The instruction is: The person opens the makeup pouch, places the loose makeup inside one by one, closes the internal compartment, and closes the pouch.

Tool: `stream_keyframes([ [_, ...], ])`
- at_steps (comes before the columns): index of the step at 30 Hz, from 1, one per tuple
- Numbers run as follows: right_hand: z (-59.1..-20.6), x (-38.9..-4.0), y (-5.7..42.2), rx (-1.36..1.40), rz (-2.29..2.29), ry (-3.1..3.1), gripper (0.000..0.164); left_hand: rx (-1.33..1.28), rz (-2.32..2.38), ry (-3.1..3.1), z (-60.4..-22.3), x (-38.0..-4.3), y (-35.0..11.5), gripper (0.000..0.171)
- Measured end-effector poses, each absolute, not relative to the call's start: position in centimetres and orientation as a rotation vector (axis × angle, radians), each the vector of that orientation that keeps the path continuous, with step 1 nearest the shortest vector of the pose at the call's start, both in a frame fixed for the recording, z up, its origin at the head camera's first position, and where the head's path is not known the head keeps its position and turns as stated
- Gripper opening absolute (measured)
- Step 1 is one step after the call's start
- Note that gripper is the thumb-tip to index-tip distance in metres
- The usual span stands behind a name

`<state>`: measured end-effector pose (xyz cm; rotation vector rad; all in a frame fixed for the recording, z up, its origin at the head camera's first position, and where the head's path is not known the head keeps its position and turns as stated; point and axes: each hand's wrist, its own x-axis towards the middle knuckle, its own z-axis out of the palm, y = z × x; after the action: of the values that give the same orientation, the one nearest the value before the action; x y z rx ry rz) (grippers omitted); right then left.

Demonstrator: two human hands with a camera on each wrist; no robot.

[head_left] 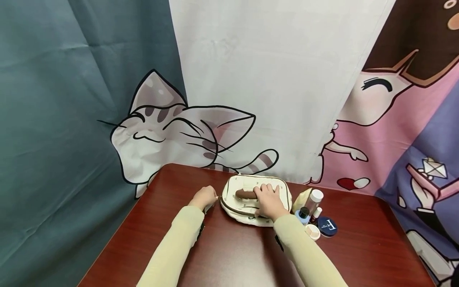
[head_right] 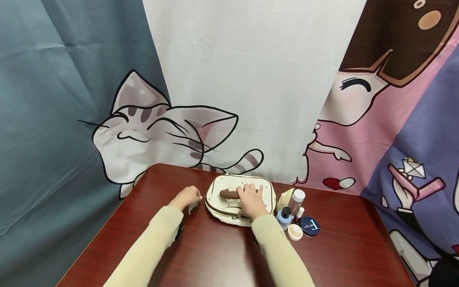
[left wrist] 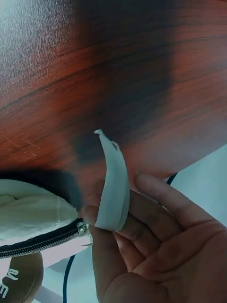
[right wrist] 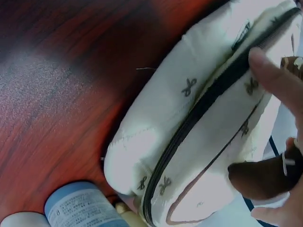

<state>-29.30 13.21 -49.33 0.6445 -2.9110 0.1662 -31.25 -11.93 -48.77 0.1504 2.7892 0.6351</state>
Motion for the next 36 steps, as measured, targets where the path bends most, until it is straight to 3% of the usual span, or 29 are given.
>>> stream_keyframes([
  [9, -49.7, -29.4, 12.6, 0.422, 0.259, -2.862, 0.052, 0.335, 0.812, 2.481, -48.2, -30.1, -11.9, 0.012],
  [20, -50.2, -29.6, 12.4, 0.345, 0.36, -2.838, 0.05, 0.619, 0.81, 2.345, -47.0, -29.7, -10.7, 0.011],
  [28, -49.9, -29.5, 12.4, 0.314, 0.392, -2.824, 0.049, 0.779, 0.65, 2.44, -45.5, -28.7, -7.4, 0.012],
  [36, -48.5, -30.1, 13.0, 0.298, 0.711, -2.898, 0.053, 0.697, 0.596, 2.595, -46.2, -28.9, -7.0, 0.02],
])
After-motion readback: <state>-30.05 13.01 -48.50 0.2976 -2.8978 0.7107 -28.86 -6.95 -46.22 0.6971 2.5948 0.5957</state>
